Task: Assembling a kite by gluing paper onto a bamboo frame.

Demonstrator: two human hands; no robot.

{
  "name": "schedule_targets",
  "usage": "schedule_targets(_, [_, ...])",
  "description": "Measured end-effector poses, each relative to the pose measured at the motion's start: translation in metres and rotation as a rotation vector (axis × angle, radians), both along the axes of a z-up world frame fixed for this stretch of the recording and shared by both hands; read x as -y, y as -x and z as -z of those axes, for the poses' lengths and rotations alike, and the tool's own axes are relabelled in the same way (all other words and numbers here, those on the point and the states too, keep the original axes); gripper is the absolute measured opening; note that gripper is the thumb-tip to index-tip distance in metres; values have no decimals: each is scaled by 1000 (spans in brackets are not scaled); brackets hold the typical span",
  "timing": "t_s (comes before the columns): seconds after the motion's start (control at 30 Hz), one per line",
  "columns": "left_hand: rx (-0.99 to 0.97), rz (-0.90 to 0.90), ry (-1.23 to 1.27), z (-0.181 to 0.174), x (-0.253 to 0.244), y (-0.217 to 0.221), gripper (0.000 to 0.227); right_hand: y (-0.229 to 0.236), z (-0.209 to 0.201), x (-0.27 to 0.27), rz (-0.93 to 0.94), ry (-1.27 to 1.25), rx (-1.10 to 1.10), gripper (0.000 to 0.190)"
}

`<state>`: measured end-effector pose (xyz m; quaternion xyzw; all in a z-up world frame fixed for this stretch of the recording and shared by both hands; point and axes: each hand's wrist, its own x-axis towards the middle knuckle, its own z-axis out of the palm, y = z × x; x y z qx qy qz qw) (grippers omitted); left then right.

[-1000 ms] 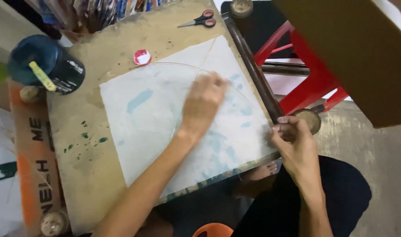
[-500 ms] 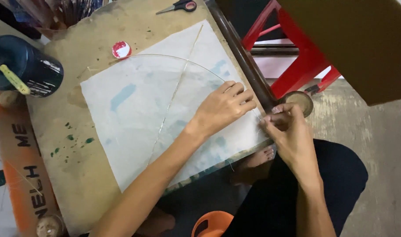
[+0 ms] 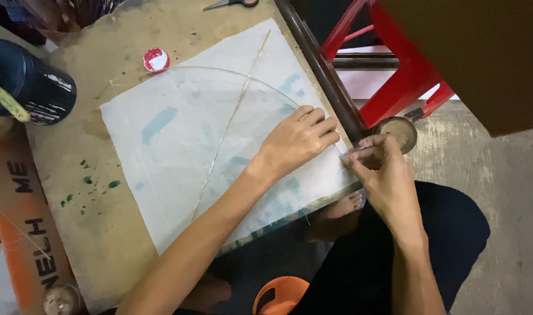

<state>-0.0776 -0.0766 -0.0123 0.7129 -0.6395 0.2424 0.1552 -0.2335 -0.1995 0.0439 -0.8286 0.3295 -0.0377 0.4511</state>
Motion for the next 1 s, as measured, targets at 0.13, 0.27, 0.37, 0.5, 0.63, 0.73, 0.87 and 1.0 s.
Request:
schedule_targets(0.13, [5, 14, 12, 5, 1, -2, 13, 1, -8, -4, -11, 66, 19, 33])
schedule_targets(0.27, [-4, 12, 18, 7, 3, 0, 12, 2, -8, -4, -12, 93, 24, 33])
schedule_targets(0.37, [-8, 7, 31, 9, 4, 1, 11, 2, -6, -2, -11, 100, 23, 33])
schedule_targets(0.5, [4, -2, 56, 3, 6, 5, 13, 4, -7, -3, -4, 79, 50, 33])
schedule_targets(0.63, [-12, -3, 50, 0, 4, 7, 14, 5, -1, 1, -9, 87, 53, 34])
schedule_targets(0.73, [-27, -12, 34, -3, 3, 8, 12, 5, -10, -3, -11, 66, 89, 35])
schedule_targets(0.87, [-12, -24, 28, -7, 1, 10, 10, 5, -11, -4, -2, 66, 103, 37])
schedule_targets(1.0, [-45, -35, 26, -12, 1, 12, 8, 3, -10, -2, 11, 95, 96, 44])
